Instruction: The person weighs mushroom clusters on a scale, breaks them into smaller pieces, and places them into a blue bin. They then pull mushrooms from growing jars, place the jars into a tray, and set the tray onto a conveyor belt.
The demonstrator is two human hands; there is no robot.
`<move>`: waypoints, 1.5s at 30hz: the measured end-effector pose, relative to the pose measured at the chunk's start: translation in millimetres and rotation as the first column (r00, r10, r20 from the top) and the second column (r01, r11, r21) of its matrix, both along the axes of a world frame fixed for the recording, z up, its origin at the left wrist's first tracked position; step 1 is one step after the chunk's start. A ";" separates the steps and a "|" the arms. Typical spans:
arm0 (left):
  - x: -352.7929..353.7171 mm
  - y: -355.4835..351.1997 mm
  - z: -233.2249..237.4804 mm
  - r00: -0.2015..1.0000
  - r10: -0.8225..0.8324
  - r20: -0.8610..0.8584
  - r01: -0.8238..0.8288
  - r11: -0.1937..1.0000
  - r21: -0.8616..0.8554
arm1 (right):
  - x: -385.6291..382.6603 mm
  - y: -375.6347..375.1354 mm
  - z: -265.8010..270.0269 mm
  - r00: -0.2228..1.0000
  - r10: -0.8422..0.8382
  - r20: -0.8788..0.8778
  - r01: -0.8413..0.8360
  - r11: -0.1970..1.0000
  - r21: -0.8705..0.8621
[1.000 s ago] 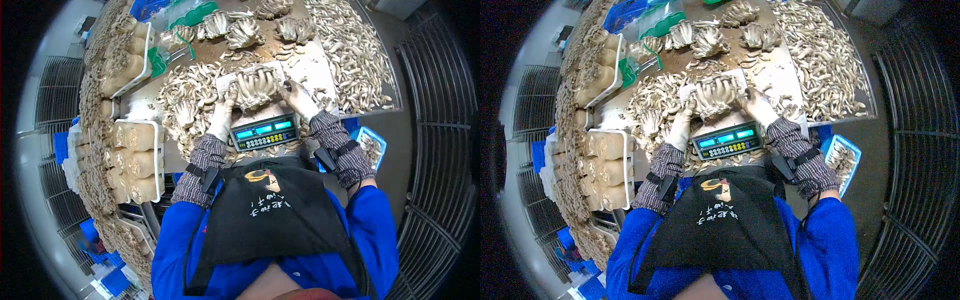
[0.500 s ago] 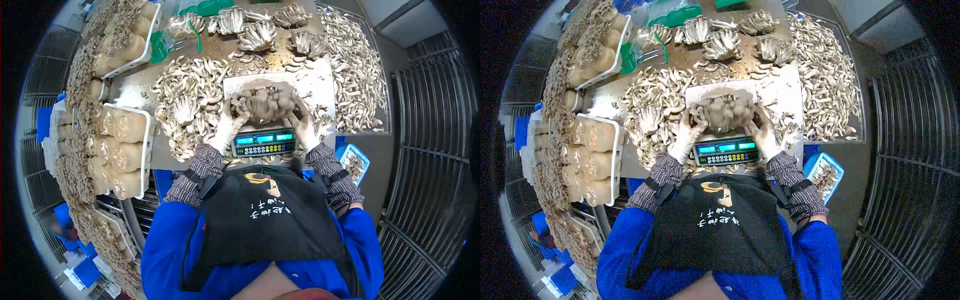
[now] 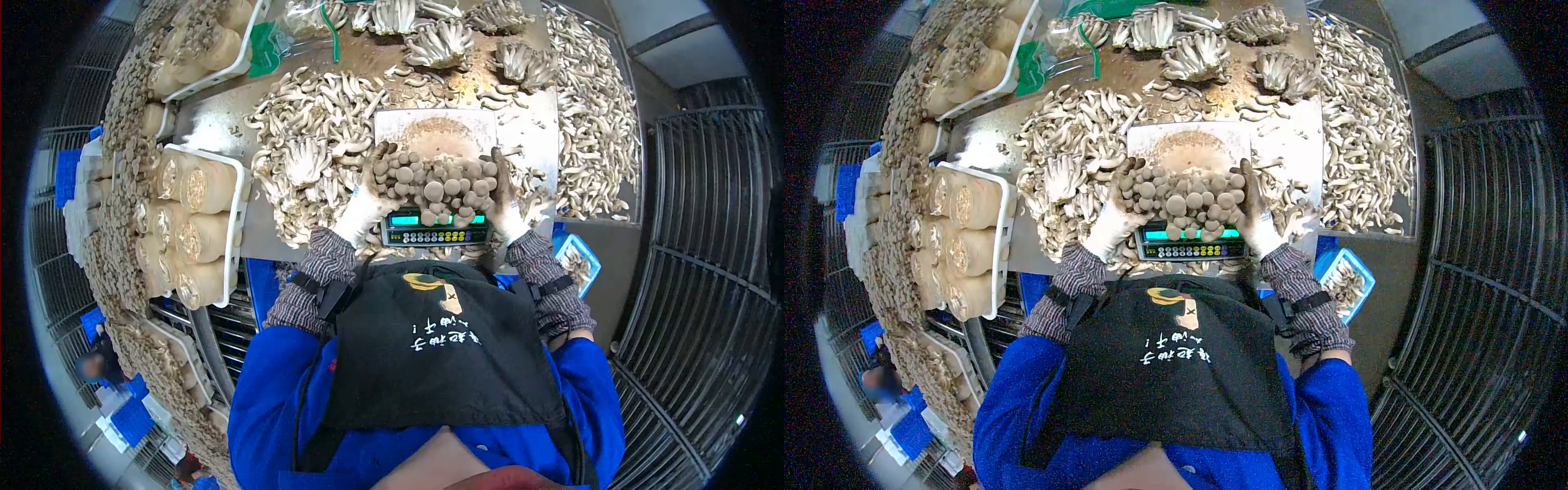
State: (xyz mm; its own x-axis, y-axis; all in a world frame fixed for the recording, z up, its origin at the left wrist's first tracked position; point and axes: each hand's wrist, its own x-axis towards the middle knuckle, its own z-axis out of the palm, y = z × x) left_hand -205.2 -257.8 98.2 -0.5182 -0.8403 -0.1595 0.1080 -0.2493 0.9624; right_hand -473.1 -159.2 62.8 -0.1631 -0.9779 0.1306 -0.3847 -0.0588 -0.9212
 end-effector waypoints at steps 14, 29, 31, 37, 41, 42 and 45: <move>0.3 -18.5 0.5 0.992 -0.058 -0.112 0.070 0.992 0.107 | -20.9 -32.8 12.0 0.919 0.134 0.370 -0.209 0.963 0.171; 0.3 -10.8 12.3 0.999 0.006 -0.054 -0.001 0.997 0.082 | -12.8 -43.8 51.8 0.899 0.012 0.439 -0.146 0.951 0.273; 2.0 -14.5 -17.1 0.999 0.021 -0.033 -0.018 0.995 0.093 | -4.0 -40.0 74.0 0.895 -0.044 0.445 -0.090 0.957 0.275; -3.3 -6.6 2.8 0.978 0.030 -0.204 0.033 0.954 0.298 | 8.0 -39.7 37.9 0.693 -0.134 0.708 -0.018 0.979 0.203; -5.0 -4.0 1.0 0.961 0.019 -0.275 0.100 0.906 0.411 | 17.5 -42.0 40.8 0.616 -0.146 0.774 0.062 0.989 0.137; -6.5 -2.1 0.9 0.957 0.032 -0.289 0.103 0.893 0.439 | 19.6 -37.7 49.7 0.647 -0.186 0.740 0.099 0.982 0.160; -16.0 2.1 6.2 0.939 0.084 -0.335 0.108 0.849 0.517 | 21.8 -35.5 48.5 0.547 -0.207 0.811 0.108 0.978 0.176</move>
State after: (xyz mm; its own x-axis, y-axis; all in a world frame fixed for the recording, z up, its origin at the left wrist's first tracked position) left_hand -221.2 -255.7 104.4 -0.6297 -0.6739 -0.3865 0.3894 -0.7043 0.5935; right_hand -451.3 -194.8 111.4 -0.3032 -0.9243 -0.2319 0.5481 0.0300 -0.8359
